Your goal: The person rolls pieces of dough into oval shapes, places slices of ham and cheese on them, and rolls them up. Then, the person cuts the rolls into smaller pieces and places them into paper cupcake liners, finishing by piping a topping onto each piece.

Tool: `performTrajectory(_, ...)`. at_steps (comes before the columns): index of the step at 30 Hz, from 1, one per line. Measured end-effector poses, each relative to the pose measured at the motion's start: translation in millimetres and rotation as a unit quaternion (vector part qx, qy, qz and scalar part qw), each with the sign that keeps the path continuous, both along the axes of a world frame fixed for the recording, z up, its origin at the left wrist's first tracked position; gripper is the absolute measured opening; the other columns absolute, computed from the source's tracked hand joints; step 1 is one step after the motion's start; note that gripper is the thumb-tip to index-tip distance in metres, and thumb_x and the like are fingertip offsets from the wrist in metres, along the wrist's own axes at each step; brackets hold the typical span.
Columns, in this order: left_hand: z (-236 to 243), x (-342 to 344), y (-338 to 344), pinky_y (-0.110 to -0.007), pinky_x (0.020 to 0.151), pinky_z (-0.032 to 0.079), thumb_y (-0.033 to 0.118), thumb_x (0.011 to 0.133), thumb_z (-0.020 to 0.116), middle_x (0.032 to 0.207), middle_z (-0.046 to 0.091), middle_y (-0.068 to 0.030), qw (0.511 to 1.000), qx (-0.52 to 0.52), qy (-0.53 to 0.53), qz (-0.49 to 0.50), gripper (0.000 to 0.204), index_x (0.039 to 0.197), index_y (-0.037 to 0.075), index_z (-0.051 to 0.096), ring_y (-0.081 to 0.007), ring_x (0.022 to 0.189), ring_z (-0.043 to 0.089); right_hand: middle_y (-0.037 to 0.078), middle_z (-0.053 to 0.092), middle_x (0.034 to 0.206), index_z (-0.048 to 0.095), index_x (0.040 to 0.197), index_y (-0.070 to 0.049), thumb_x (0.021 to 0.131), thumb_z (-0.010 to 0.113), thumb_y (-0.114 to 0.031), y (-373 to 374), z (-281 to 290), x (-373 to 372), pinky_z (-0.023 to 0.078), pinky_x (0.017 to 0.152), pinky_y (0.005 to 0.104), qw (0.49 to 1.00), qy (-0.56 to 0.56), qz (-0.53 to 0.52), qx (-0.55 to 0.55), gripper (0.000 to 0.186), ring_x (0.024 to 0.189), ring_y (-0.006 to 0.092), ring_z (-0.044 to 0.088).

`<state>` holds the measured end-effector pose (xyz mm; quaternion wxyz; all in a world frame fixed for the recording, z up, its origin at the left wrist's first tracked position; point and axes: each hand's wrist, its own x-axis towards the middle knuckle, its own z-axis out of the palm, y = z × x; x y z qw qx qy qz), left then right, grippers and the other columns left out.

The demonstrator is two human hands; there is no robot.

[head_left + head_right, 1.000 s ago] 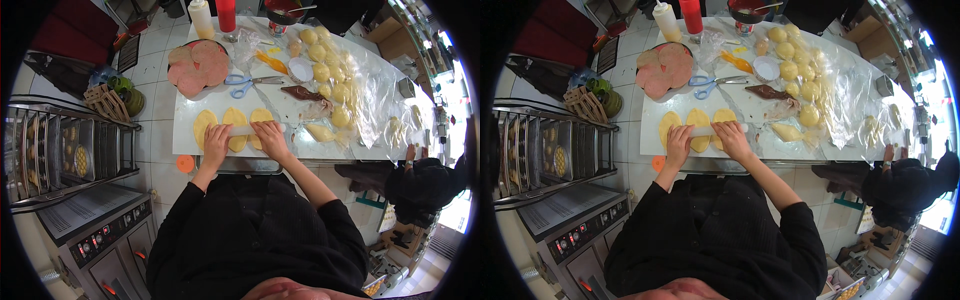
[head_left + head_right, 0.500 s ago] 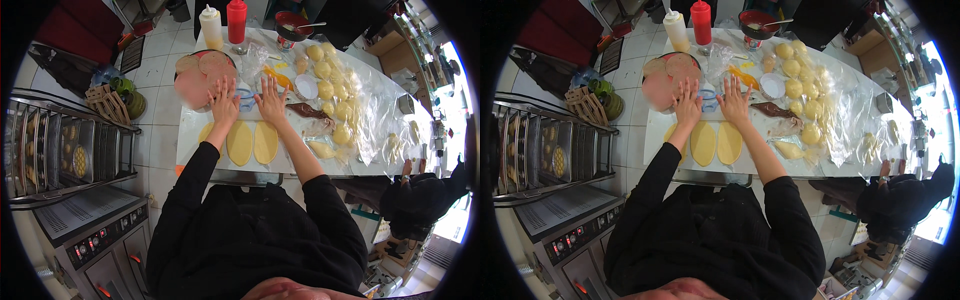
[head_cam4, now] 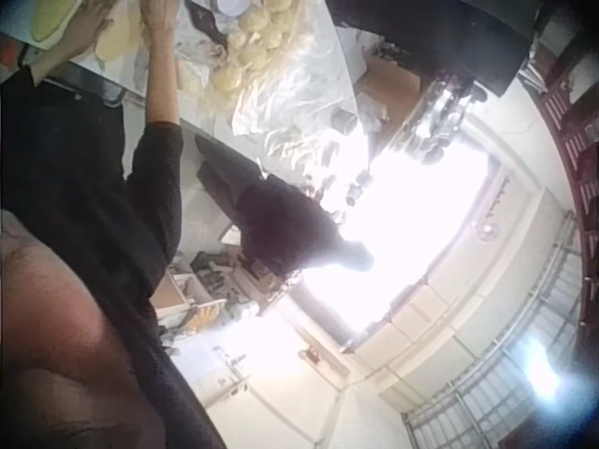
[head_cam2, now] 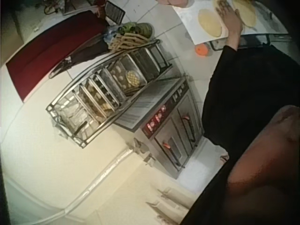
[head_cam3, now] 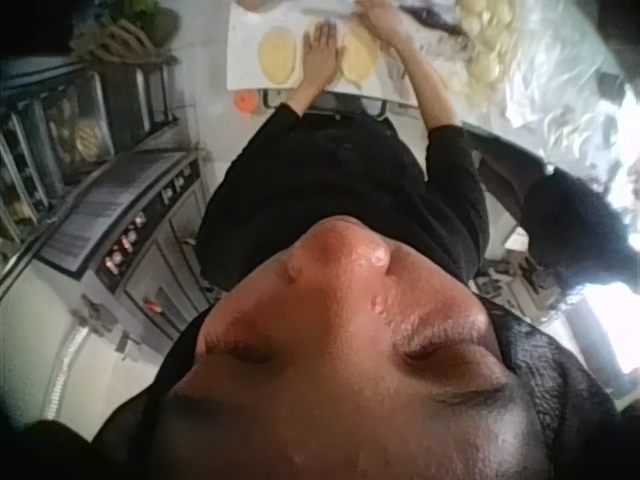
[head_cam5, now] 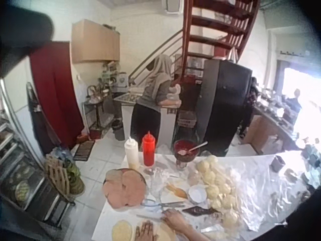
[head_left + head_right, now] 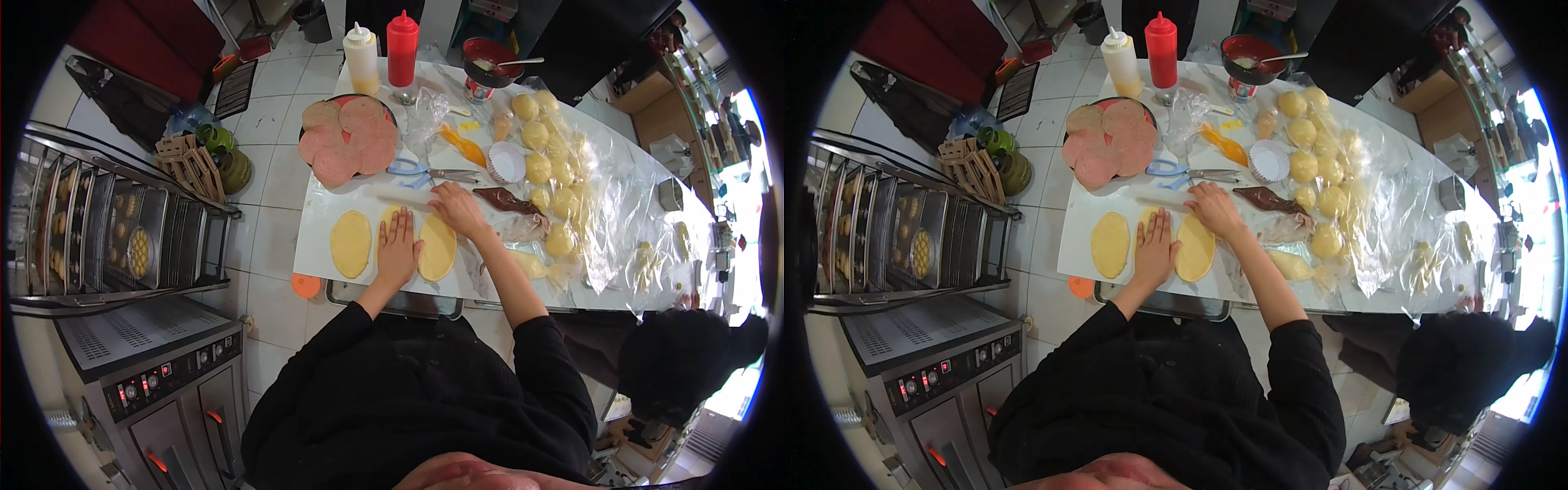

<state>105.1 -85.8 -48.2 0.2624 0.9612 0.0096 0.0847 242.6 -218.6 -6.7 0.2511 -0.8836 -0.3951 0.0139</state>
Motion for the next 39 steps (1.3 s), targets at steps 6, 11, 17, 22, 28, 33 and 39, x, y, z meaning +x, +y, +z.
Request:
performTrajectory(6, 13, 1, -9, -0.052, 0.107, 0.006, 0.039, 0.086, 0.045, 0.145, 0.016, -0.0177, 0.988, 0.135, 0.012, 0.081, 0.067, 0.138, 0.002, 0.024, -0.0318, 0.135, 0.016, 0.016, 0.055, 0.098, 0.053, 0.102, -0.002, 0.085, 0.054, -0.023, -9, 7, 33, 0.043, 0.079, 0.0426, 0.975, 0.0, -0.222, 0.031, 0.026, 0.094, 0.034, 0.052)
performTrajectory(11, 9, 2, -5, -0.054, 0.106, 0.005, 0.048, 0.085, 0.043, 0.145, 0.017, -0.0176, 0.992, 0.106, 0.022, 0.07, 0.068, 0.139, 0.01, 0.027, -0.0321, 0.135, 0.013, 0.016, 0.054, 0.097, 0.053, 0.102, -0.003, 0.083, 0.057, -0.024, 13, -7, 49, 0.043, 0.077, 0.0431, 0.961, -0.072, -0.265, 0.023, 0.028, 0.092, 0.0333, 0.052)
performTrajectory(17, 12, 0, 0, -0.059, 0.104, 0.003, 0.05, 0.084, 0.044, 0.147, 0.01, -0.0184, 0.99, 0.106, 0.046, 0.082, 0.068, 0.141, 0.017, 0.024, -0.0338, 0.136, 0.01, 0.01, 0.053, 0.101, 0.053, 0.108, -0.01, 0.076, 0.064, -0.026, 58, -7, 43, 0.034, 0.083, 0.0448, 0.937, -0.17, -0.306, -0.009, 0.038, 0.096, 0.0276, 0.049)
performTrajectory(22, 18, -10, 7, -0.06, 0.103, 0.0, 0.039, 0.087, 0.045, 0.145, 0.013, -0.0219, 1.0, -0.004, -0.011, -0.001, 0.063, 0.139, 0.01, 0.025, -0.0403, 0.134, 0.01, 0.004, 0.052, 0.114, 0.053, 0.112, -0.014, 0.074, 0.065, -0.024, 125, 2, 19, 0.029, 0.086, 0.0457, 0.988, -0.103, 0.02, 0.117, 0.041, 0.107, 0.0212, 0.046)
performTrajectory(28, 29, -58, 89, -0.052, 0.106, 0.01, 0.017, 0.085, 0.049, 0.137, 0.031, -0.0163, 0.959, -0.242, -0.142, -0.049, 0.048, 0.13, 0.006, 0.038, -0.037, 0.132, 0.02, 0.001, 0.064, 0.09, 0.064, 0.083, -0.01, 0.07, 0.065, -0.01, 168, 9, 34, 0.031, 0.085, 0.0385, 0.985, -0.109, 0.123, 0.044, 0.014, 0.097, 0.017, 0.053)
performTrajectory(33, 12, -96, 202, -0.037, 0.096, 0.036, 0.017, 0.09, 0.045, 0.113, 0.054, -0.0159, 0.927, -0.304, -0.16, 0.15, 0.03, 0.113, -0.002, 0.052, -0.0268, 0.113, 0.048, 0.004, 0.063, 0.094, 0.06, 0.086, -0.006, 0.071, 0.062, -0.003, 180, 39, 3, 0.04, 0.08, 0.0353, 0.983, -0.063, 0.049, 0.164, 0.014, 0.091, 0.0235, 0.057)
performTrajectory(39, 18, -86, 238, -0.026, 0.074, 0.048, 0.015, 0.094, 0.041, 0.089, 0.061, -0.0103, 0.86, -0.489, 0.014, 0.143, 0.026, 0.111, -0.002, 0.052, -0.0137, 0.082, 0.06, 0.009, 0.062, 0.096, 0.057, 0.09, -0.003, 0.072, 0.061, 0.001, 140, 6, -78, 0.049, 0.074, 0.0345, 0.992, -0.05, 0.095, 0.068, 0.019, 0.095, 0.0276, 0.058)
